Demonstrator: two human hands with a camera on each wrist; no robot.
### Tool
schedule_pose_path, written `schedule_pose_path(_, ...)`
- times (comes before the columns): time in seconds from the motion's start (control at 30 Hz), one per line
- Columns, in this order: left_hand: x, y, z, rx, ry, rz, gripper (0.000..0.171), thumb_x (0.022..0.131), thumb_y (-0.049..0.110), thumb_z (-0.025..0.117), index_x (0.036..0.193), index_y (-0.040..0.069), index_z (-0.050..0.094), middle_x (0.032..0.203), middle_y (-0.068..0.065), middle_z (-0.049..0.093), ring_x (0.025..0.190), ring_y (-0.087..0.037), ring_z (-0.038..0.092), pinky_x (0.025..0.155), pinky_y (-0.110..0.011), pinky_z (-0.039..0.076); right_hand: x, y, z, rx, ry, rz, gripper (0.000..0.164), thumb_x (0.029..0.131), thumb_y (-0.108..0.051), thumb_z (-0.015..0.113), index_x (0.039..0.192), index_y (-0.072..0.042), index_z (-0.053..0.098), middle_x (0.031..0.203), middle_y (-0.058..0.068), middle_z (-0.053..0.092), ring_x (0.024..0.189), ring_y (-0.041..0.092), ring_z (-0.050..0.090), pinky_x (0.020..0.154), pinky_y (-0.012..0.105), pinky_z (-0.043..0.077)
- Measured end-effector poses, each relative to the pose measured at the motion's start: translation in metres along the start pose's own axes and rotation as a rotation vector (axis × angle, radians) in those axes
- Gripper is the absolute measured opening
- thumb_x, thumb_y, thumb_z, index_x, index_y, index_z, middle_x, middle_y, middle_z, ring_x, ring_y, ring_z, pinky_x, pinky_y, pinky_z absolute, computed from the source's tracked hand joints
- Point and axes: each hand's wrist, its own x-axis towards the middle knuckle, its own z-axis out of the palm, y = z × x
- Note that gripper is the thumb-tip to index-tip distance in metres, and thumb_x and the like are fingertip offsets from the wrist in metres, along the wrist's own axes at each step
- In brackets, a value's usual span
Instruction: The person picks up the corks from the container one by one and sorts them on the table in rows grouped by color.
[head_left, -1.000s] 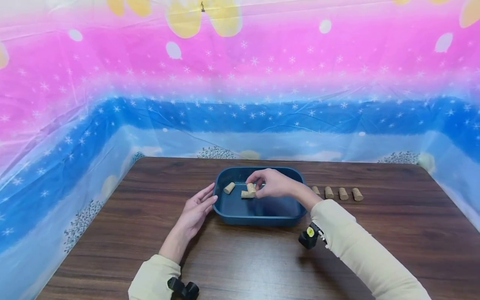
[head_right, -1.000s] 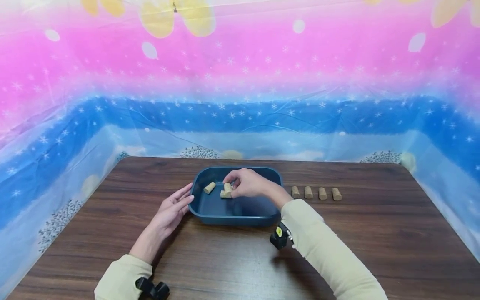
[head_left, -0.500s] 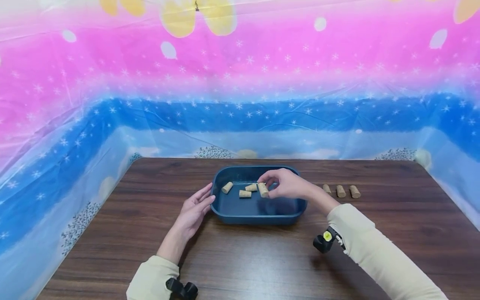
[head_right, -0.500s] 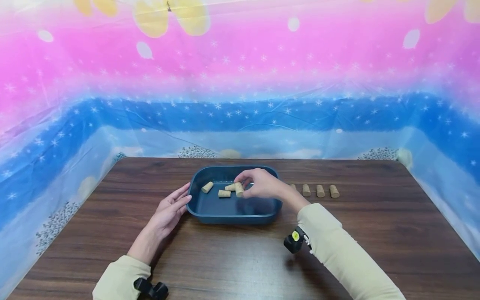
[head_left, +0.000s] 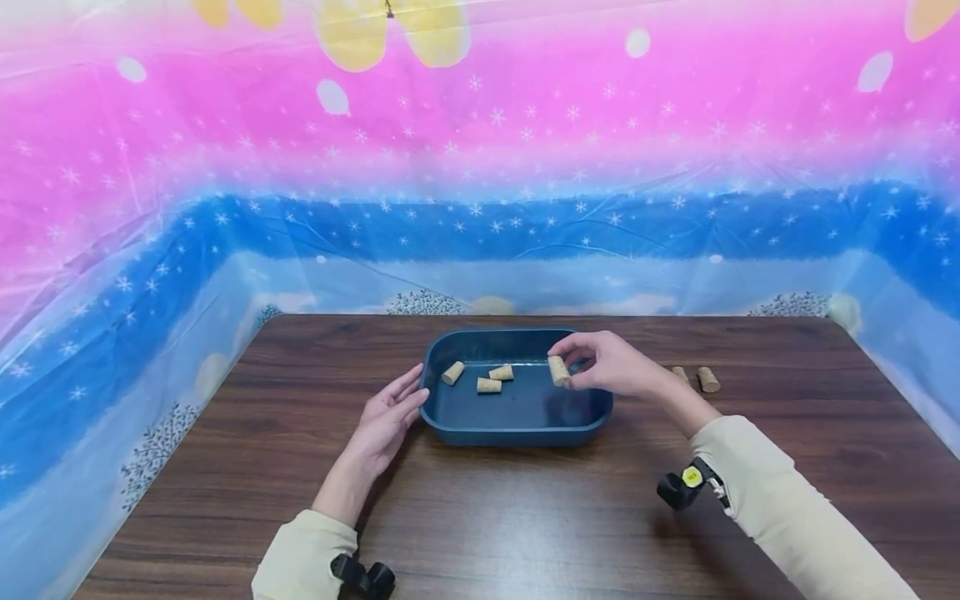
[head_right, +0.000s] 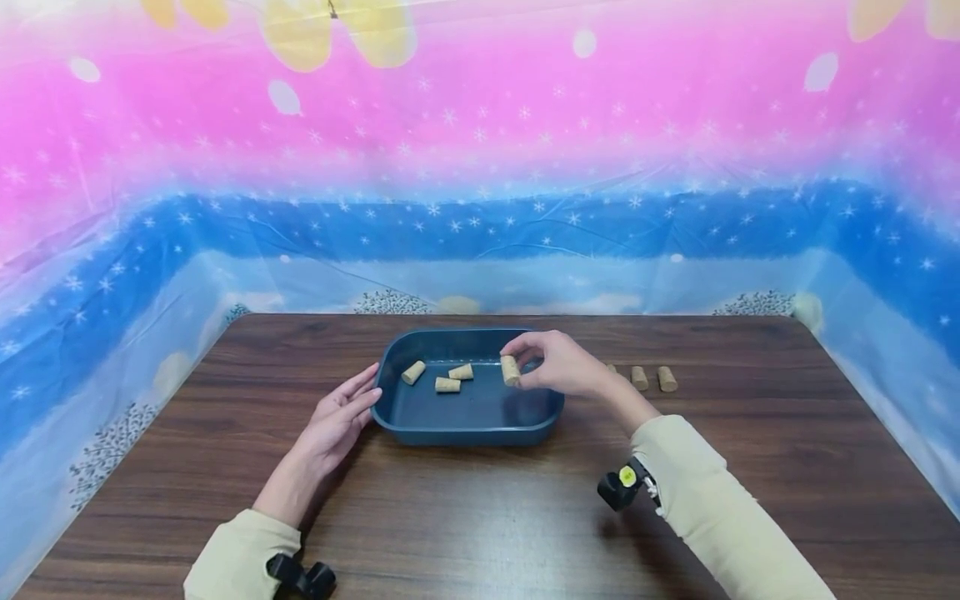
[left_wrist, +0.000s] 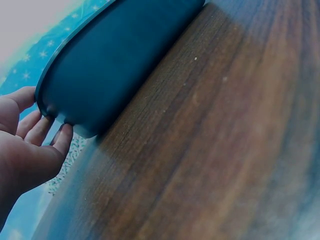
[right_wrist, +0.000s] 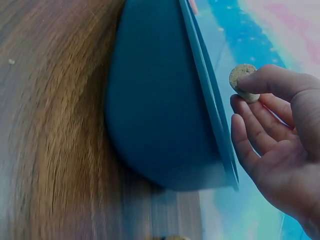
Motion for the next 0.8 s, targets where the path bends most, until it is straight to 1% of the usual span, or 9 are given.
schedule_pose_path(0.13,0.000,0.000,0.000,0.005,-0.002,-0.001,0.053,0.098,0.006,0.055,0.148,0.005,0.037,0.151,-0.012,0.037,0.137,-0.023,0.036,0.107,-0.035,0.035,-0.010,0.007,-0.008,0.004,0.031,0.009,0.041,0.084,-0.003,0.069,0.124,0.000,0.060,0.104,0.011,0.066,0.099,0.028,0.062,0.076,0.037,0.055)
schedule_pose_path(0.27,0.001,-0.001,-0.001,0.010,-0.004,0.001,0.053,0.099,0.006,0.054,0.148,0.005,0.037,0.151,-0.012,0.036,0.137,-0.023,0.037,0.107,-0.035,0.035,-0.021,0.017,-0.013,0.005,0.064,0.037,0.040,0.084,-0.003,0.070,0.123,-0.001,0.060,0.104,0.011,0.066,0.100,0.028,0.061,0.072,0.036,0.054)
schedule_pose_path(0.53,0.002,-0.003,-0.001,-0.010,-0.008,0.018,0.053,0.098,0.004,0.055,0.148,0.004,0.037,0.151,-0.012,0.037,0.136,-0.020,0.037,0.106,-0.032,0.038,-0.038,0.032,-0.020,0.049,0.135,0.076,0.042,0.080,-0.004,0.074,0.120,0.000,0.062,0.101,0.011,0.065,0.096,0.030,0.060,0.075,0.037,0.053)
schedule_pose_path(0.7,0.002,-0.003,-0.001,-0.010,-0.006,0.021,0.053,0.098,0.004,0.055,0.148,0.003,0.036,0.151,-0.013,0.037,0.136,-0.021,0.037,0.106,-0.032,0.038,-0.047,0.039,-0.025,0.032,0.163,0.080,0.043,0.079,-0.005,0.077,0.119,0.000,0.063,0.098,0.010,0.066,0.093,0.025,0.060,0.077,0.034,0.051)
schedule_pose_path(0.8,0.001,-0.002,-0.001,-0.010,-0.001,0.020,0.053,0.098,0.004,0.056,0.148,0.004,0.037,0.151,-0.013,0.037,0.136,-0.021,0.037,0.106,-0.032,0.038,-0.052,0.041,-0.027,0.037,0.159,0.084,0.044,0.079,-0.005,0.077,0.119,0.001,0.062,0.097,0.010,0.066,0.094,0.024,0.061,0.078,0.031,0.052)
